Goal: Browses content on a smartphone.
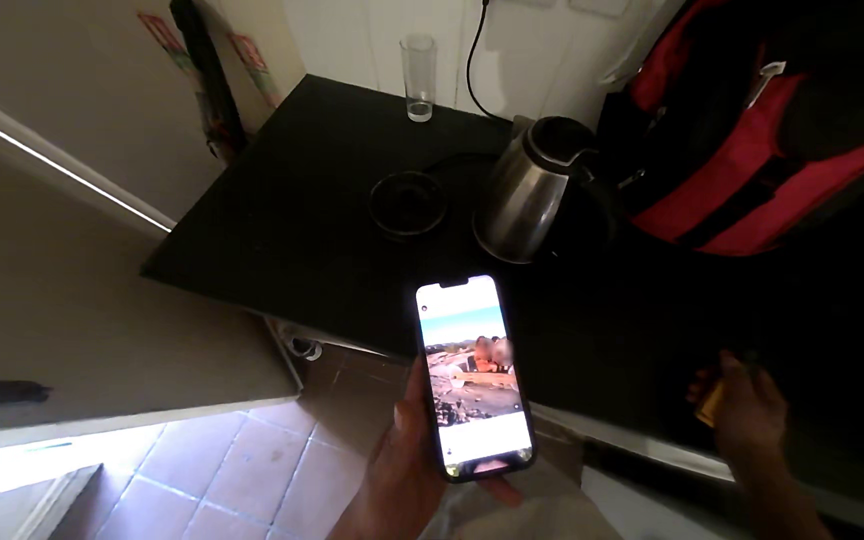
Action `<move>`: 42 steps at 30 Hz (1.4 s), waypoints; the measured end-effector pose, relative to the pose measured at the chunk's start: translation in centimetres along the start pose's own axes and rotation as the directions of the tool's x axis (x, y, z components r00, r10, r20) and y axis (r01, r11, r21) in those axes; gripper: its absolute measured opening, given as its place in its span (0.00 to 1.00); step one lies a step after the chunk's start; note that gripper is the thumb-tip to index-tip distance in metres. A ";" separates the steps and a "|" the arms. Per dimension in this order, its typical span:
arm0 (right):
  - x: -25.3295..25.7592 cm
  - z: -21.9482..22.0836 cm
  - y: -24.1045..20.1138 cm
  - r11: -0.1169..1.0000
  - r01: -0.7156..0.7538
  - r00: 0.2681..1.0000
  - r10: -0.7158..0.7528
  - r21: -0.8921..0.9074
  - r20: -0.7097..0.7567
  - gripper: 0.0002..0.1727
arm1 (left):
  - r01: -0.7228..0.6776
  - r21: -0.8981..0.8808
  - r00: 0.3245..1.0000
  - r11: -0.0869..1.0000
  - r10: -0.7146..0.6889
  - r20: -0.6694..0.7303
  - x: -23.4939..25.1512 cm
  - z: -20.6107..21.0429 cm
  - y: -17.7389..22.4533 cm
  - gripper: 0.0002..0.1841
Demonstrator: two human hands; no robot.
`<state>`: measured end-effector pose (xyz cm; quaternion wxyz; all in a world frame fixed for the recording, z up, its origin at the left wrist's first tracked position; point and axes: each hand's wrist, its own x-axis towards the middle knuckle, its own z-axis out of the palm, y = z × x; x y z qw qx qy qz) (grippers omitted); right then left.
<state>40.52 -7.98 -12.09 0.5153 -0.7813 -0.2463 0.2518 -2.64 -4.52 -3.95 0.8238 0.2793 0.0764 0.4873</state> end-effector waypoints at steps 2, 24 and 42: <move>0.1 0.0 0.0 1.000 0.003 1.000 -0.003 -0.003 0.007 0.24 | 0.004 -0.015 1.000 1.000 -0.004 0.005 -0.1 -0.1 -0.1 0.39; 0.0 0.0 0.2 1.000 -0.012 1.000 0.012 -0.015 -0.018 0.23 | 0.018 -0.030 1.000 0.999 -0.018 0.023 -0.1 -0.6 0.3 0.38; 0.1 -0.2 0.4 1.000 0.006 1.000 -0.006 -0.018 -0.001 0.23 | 0.023 -0.022 1.000 0.999 -0.023 -0.016 -0.1 0.0 0.4 0.40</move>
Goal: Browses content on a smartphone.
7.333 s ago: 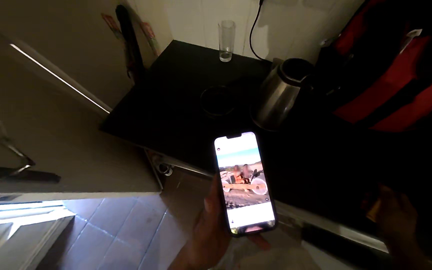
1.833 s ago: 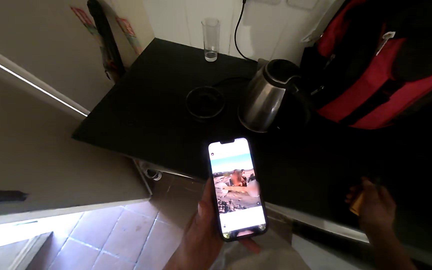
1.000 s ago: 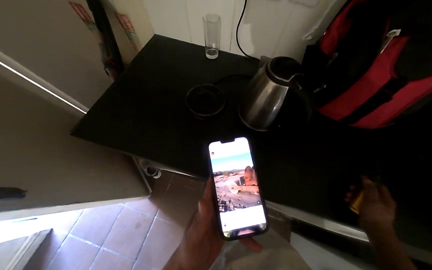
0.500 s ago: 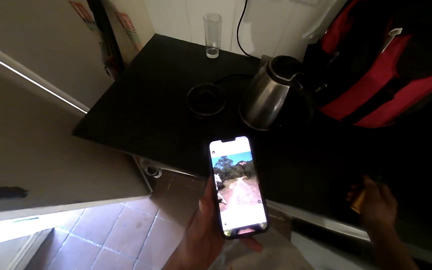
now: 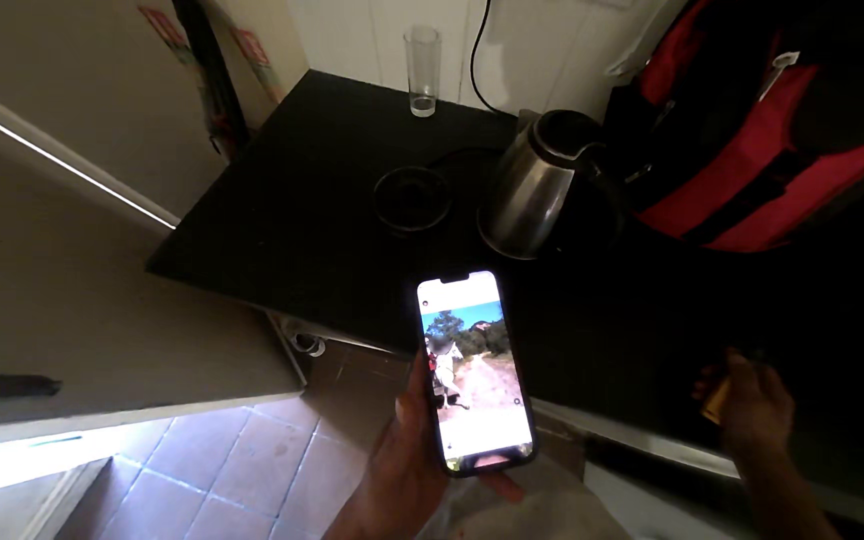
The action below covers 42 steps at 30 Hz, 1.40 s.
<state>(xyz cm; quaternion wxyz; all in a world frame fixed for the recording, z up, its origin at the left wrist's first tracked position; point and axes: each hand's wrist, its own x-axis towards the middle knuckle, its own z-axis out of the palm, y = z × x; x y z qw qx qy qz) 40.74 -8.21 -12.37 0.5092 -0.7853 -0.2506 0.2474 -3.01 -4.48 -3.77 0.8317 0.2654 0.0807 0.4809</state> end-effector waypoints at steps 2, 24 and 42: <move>0.0 0.0 0.1 1.000 -0.009 1.000 0.009 -0.003 -0.001 0.23 | -0.005 0.001 1.000 1.000 0.005 0.007 0.0 0.0 -0.1 0.39; 0.2 -0.1 0.4 0.999 0.038 0.999 -0.038 -0.004 0.014 0.24 | 0.025 0.023 0.999 0.999 -0.024 -0.022 -0.2 -0.5 -0.1 0.41; 0.0 -0.1 0.2 1.000 0.011 1.000 -0.011 0.006 0.002 0.24 | 0.000 0.020 1.000 1.000 0.001 -0.025 -0.7 -0.2 -0.2 0.39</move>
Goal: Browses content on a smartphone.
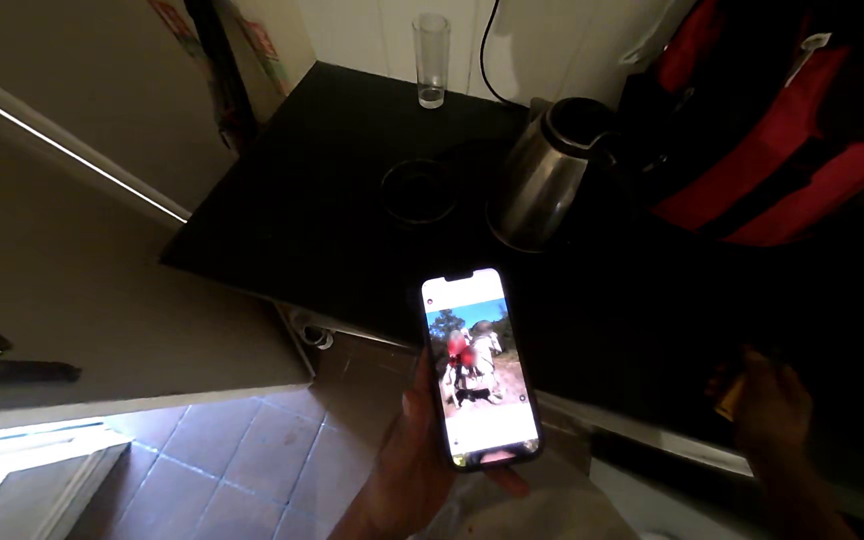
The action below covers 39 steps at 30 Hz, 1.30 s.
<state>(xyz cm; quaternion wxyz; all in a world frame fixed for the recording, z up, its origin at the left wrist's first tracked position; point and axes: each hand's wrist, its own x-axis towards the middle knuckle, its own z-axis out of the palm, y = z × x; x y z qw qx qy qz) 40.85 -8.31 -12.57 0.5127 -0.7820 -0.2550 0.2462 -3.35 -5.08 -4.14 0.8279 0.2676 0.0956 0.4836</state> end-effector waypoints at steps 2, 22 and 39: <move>0.0 0.0 0.0 1.000 0.001 1.000 -0.001 -0.002 0.000 0.25 | 0.000 0.004 1.000 1.000 0.000 -0.005 -0.1 0.0 -0.1 0.39; -0.5 0.1 -0.4 0.999 0.038 0.999 -0.038 0.021 0.017 0.22 | -0.014 0.026 1.000 1.000 0.014 0.019 -0.1 0.4 -0.4 0.37; -0.1 0.0 -0.3 1.000 0.004 1.000 -0.004 -0.018 -0.001 0.25 | 0.001 0.018 1.000 1.000 -0.001 0.012 0.4 -0.1 -0.5 0.36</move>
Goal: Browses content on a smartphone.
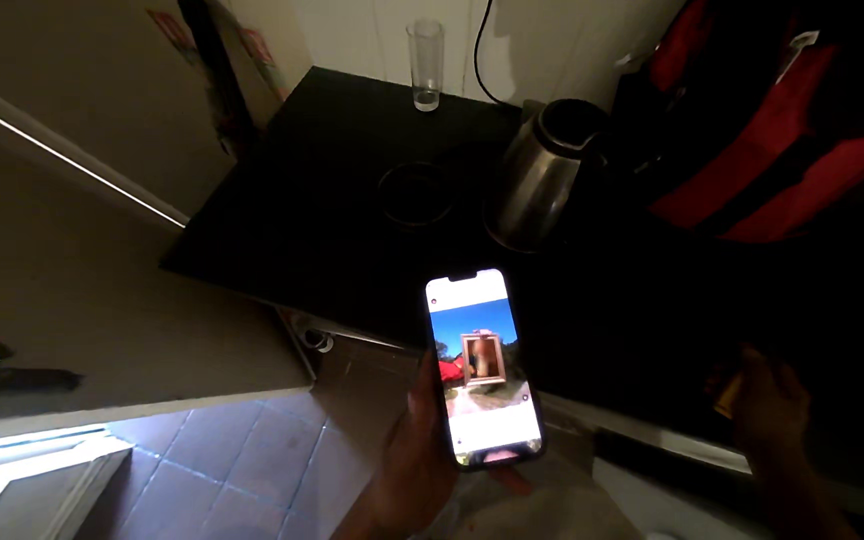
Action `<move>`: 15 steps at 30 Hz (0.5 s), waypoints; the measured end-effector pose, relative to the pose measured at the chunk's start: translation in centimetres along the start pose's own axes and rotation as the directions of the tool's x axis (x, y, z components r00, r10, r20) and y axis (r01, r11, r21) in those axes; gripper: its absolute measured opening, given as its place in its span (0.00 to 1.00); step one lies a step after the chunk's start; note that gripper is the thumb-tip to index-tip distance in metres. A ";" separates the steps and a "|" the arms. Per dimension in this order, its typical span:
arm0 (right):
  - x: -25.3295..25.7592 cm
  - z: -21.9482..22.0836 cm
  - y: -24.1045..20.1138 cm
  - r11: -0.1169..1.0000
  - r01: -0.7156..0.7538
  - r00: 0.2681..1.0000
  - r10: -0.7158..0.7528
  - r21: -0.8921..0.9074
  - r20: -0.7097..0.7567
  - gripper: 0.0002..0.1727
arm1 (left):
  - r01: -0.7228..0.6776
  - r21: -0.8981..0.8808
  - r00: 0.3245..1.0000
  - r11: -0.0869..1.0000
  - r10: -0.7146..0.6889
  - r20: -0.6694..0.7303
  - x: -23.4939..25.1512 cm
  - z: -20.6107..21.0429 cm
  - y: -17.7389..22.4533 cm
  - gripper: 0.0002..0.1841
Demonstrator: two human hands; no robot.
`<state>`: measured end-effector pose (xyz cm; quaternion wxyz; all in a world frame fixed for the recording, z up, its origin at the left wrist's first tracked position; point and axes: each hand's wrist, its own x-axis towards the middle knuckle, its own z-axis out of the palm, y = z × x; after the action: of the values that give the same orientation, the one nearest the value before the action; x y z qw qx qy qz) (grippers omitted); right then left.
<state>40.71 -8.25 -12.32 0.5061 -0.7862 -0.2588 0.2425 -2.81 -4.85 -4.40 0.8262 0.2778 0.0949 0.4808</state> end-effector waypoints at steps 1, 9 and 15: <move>0.1 0.0 0.0 1.000 0.002 1.000 -0.002 -0.002 -0.002 0.25 | -0.001 0.001 1.000 1.000 0.001 -0.003 0.1 0.0 0.0 0.36; 0.0 0.4 -0.6 1.000 -0.022 1.000 0.022 0.014 -0.013 0.24 | -0.001 -0.003 1.000 1.000 0.001 -0.015 0.7 -0.2 0.4 0.37; -0.3 0.5 -1.0 1.000 -0.021 1.000 0.021 0.009 -0.010 0.24 | -0.009 -0.029 0.999 1.000 0.011 0.043 1.1 -0.2 0.8 0.36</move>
<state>40.02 -7.72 -11.59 0.5084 -0.7877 -0.2471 0.2451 -2.89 -3.50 -4.05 0.8296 0.2767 0.0688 0.4801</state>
